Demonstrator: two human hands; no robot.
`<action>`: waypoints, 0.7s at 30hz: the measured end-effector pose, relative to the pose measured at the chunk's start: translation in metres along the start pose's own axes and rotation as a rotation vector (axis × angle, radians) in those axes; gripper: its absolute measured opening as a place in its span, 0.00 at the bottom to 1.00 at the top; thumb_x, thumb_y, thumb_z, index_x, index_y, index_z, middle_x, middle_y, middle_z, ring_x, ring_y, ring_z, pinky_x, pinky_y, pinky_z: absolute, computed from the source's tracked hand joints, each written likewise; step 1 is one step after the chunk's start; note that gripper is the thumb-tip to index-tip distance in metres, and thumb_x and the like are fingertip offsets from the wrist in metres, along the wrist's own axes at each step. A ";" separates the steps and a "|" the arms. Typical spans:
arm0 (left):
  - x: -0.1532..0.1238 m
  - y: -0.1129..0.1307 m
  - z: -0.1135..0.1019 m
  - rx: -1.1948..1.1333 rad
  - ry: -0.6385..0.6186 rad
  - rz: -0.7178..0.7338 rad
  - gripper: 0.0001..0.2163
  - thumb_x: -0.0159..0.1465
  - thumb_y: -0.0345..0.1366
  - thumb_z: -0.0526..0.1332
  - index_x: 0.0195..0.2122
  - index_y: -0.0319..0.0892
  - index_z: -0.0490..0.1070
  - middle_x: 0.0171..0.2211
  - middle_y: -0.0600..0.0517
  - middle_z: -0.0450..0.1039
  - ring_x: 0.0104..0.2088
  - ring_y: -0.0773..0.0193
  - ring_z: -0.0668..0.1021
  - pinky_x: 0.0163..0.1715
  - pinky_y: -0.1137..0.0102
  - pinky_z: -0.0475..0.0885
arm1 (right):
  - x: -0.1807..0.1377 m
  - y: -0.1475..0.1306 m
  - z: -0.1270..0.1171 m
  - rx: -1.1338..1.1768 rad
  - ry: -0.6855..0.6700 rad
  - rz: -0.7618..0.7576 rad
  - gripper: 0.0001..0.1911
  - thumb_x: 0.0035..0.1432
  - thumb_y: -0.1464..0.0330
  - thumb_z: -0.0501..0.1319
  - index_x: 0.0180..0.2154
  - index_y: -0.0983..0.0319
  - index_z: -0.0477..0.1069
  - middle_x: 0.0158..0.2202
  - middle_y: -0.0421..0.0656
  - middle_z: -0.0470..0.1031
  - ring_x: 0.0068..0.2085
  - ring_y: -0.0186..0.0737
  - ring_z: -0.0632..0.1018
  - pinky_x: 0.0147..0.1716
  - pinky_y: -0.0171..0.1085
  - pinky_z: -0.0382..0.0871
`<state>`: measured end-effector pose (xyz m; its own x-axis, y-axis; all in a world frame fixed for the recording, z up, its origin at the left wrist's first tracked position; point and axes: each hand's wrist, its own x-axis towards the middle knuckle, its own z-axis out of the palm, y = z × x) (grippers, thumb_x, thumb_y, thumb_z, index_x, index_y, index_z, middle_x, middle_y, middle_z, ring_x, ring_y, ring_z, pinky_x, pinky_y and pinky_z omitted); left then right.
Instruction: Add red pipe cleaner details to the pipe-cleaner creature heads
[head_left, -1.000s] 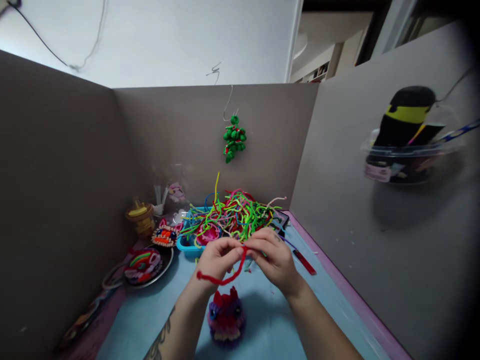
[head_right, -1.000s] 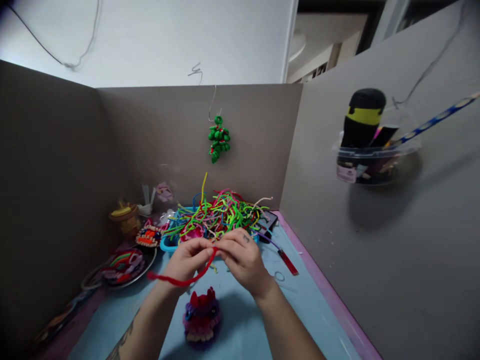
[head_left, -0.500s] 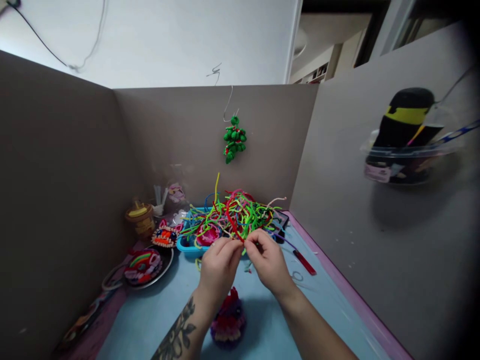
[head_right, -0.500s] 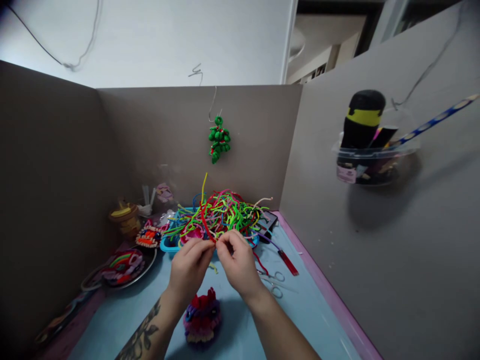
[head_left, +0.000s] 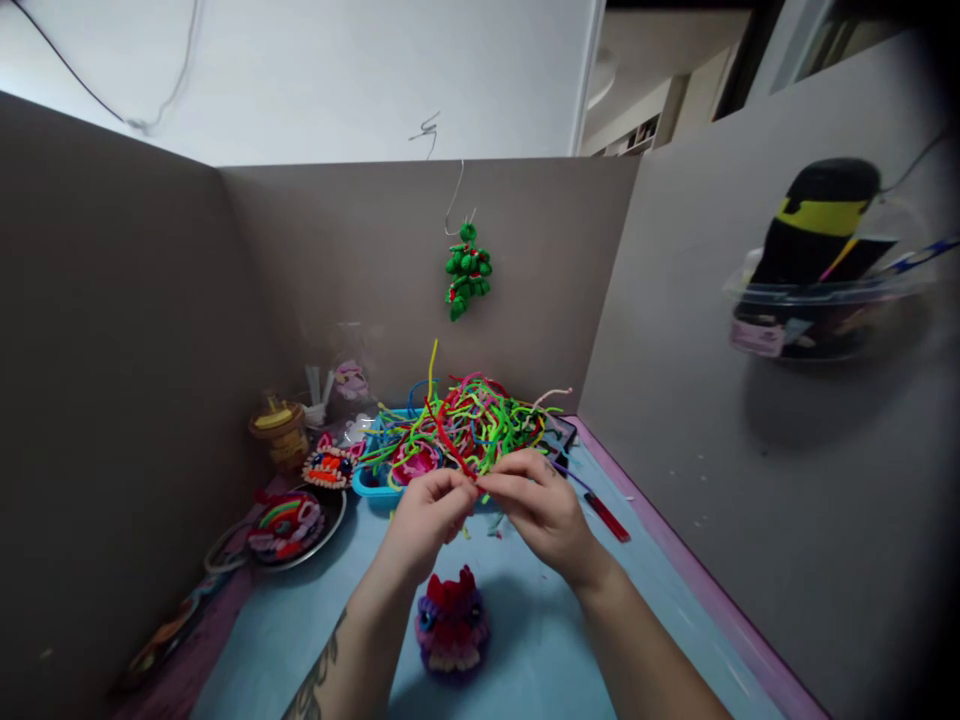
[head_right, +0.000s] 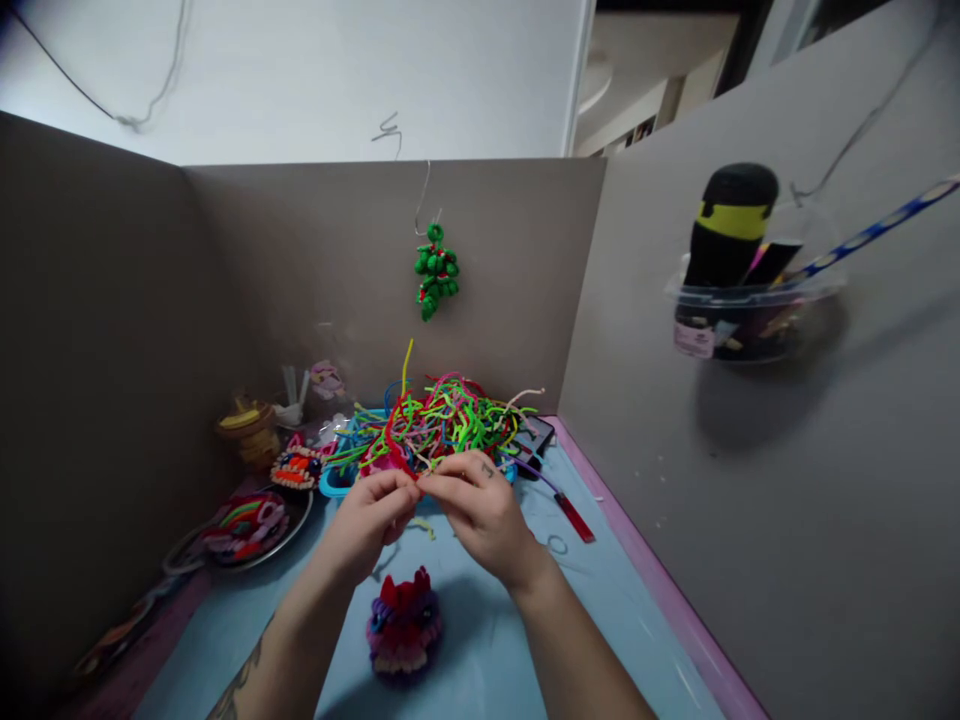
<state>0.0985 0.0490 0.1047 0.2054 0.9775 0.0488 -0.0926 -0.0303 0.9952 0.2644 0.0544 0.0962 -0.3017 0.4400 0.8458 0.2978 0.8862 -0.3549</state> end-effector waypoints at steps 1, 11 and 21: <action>-0.001 0.001 0.000 -0.008 -0.008 -0.008 0.09 0.53 0.39 0.60 0.22 0.40 0.65 0.12 0.62 0.55 0.14 0.75 0.54 0.13 0.77 0.49 | 0.000 0.000 -0.001 -0.021 -0.012 -0.011 0.17 0.59 0.78 0.57 0.47 0.55 0.71 0.38 0.43 0.71 0.40 0.38 0.72 0.40 0.40 0.68; -0.005 0.007 -0.001 0.111 -0.026 0.084 0.09 0.52 0.38 0.61 0.21 0.38 0.66 0.16 0.60 0.58 0.17 0.75 0.58 0.18 0.77 0.52 | 0.000 0.000 -0.009 -0.090 -0.105 -0.042 0.21 0.58 0.80 0.55 0.50 0.55 0.68 0.39 0.44 0.69 0.40 0.39 0.71 0.39 0.41 0.68; -0.002 0.002 0.000 -0.120 -0.075 -0.094 0.07 0.49 0.35 0.59 0.19 0.40 0.62 0.12 0.61 0.55 0.13 0.76 0.54 0.13 0.77 0.46 | 0.002 -0.008 -0.007 -0.046 -0.140 -0.057 0.19 0.56 0.81 0.53 0.44 0.57 0.70 0.39 0.45 0.70 0.40 0.40 0.70 0.40 0.41 0.68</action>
<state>0.0981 0.0469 0.1064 0.2907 0.9562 -0.0331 -0.1843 0.0899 0.9788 0.2676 0.0475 0.1033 -0.4415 0.4076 0.7993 0.3168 0.9043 -0.2861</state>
